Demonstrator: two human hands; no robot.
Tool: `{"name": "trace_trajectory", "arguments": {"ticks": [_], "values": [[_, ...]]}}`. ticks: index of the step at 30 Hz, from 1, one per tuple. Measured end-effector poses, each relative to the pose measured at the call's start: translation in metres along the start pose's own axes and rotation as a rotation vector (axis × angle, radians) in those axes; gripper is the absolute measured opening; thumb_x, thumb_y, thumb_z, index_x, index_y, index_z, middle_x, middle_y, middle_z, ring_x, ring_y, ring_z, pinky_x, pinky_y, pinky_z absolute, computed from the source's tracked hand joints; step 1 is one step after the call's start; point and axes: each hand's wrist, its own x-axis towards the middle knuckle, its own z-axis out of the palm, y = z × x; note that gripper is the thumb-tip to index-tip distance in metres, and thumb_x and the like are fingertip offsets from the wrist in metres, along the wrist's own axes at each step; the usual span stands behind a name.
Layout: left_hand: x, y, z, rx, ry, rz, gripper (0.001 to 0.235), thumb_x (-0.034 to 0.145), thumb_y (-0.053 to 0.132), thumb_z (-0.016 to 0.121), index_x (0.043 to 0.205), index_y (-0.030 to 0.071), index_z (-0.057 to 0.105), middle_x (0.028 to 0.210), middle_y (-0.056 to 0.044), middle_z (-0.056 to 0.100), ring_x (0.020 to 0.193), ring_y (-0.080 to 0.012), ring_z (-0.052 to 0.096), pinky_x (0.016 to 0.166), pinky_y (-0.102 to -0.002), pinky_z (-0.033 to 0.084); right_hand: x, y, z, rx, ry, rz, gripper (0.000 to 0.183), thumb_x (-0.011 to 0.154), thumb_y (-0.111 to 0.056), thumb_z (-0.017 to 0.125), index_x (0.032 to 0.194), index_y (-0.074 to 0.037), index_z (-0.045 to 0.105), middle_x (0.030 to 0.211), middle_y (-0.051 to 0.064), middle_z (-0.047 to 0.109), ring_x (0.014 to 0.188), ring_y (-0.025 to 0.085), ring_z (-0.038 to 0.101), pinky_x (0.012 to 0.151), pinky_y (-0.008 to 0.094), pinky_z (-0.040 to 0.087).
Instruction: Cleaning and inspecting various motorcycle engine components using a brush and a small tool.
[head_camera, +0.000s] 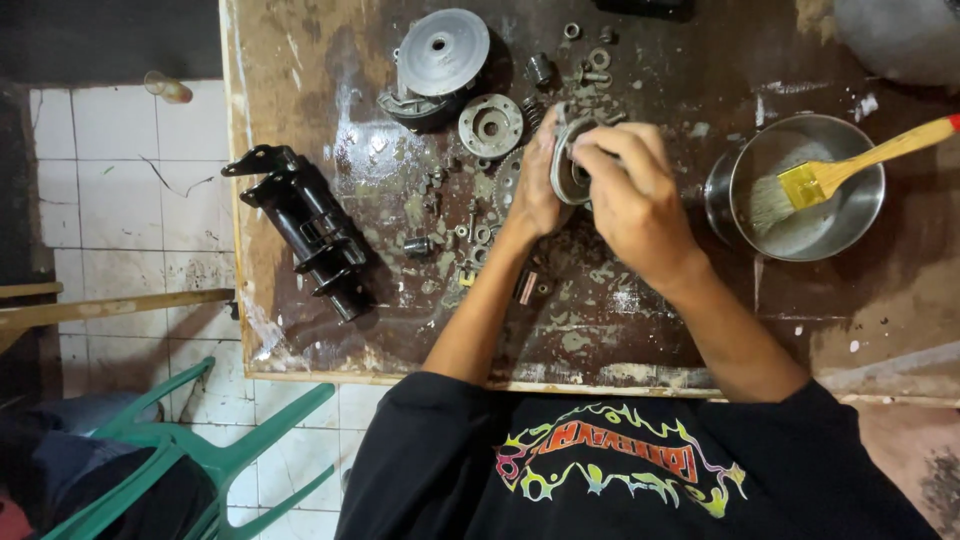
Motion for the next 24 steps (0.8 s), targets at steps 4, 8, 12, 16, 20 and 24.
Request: {"name": "trace_trajectory", "arguments": {"ticks": [4,8,12,16,20,24], "values": [[-0.001,-0.009,-0.003,0.061,0.01,0.009,0.068,0.104,0.061,0.026,0.127,0.003,0.055,0.11,-0.012,0.065,0.098,-0.0195,0.064,0.088,-0.032,0.054,-0.002,0.005,0.002,0.01,-0.001,-0.025,0.021,0.094,0.015,0.067,0.114,0.01,0.07,0.116,0.018,0.066,0.111,0.034,0.063,0.095,0.042,0.057],[-0.001,-0.012,-0.001,-0.036,-0.002,-0.041,0.069,0.104,0.063,0.028,0.125,0.003,0.054,0.107,-0.011,0.064,0.095,-0.0197,0.064,0.081,-0.032,0.055,0.002,-0.004,-0.001,-0.05,0.011,-0.061,0.022,0.092,0.016,0.068,0.113,0.012,0.07,0.115,0.019,0.066,0.11,0.035,0.064,0.094,0.043,0.058],[-0.004,-0.009,0.002,0.032,0.027,-0.02,0.07,0.105,0.064,0.029,0.128,0.002,0.055,0.109,-0.012,0.066,0.098,-0.0191,0.064,0.084,-0.031,0.054,-0.006,0.003,0.005,-0.122,0.065,-0.012,0.021,0.096,0.015,0.07,0.117,0.01,0.07,0.115,0.018,0.066,0.111,0.034,0.065,0.095,0.04,0.061],[-0.005,-0.018,0.009,-0.045,0.051,-0.03,0.068,0.106,0.061,0.029,0.132,0.002,0.051,0.115,-0.014,0.066,0.104,-0.0201,0.065,0.091,-0.032,0.054,-0.002,-0.006,0.0,-0.119,0.053,0.054,0.025,0.092,0.014,0.069,0.116,0.009,0.071,0.113,0.017,0.067,0.109,0.032,0.065,0.091,0.041,0.059],[-0.003,-0.02,0.01,-0.156,0.092,-0.036,0.07,0.107,0.063,0.029,0.137,0.002,0.048,0.125,-0.015,0.064,0.114,-0.0218,0.064,0.101,-0.034,0.054,-0.007,0.009,-0.003,-0.204,0.008,0.112,0.022,0.093,0.011,0.071,0.114,0.007,0.074,0.107,0.016,0.068,0.101,0.03,0.066,0.084,0.04,0.059],[-0.003,-0.031,0.008,-0.477,0.13,-0.332,0.084,0.101,0.072,0.026,0.139,0.001,0.05,0.127,-0.016,0.064,0.114,-0.022,0.066,0.101,-0.036,0.056,-0.006,0.023,-0.025,-0.018,0.002,0.19,0.014,0.1,0.008,0.072,0.114,0.007,0.073,0.111,0.018,0.07,0.098,0.028,0.071,0.082,0.035,0.06]]}}
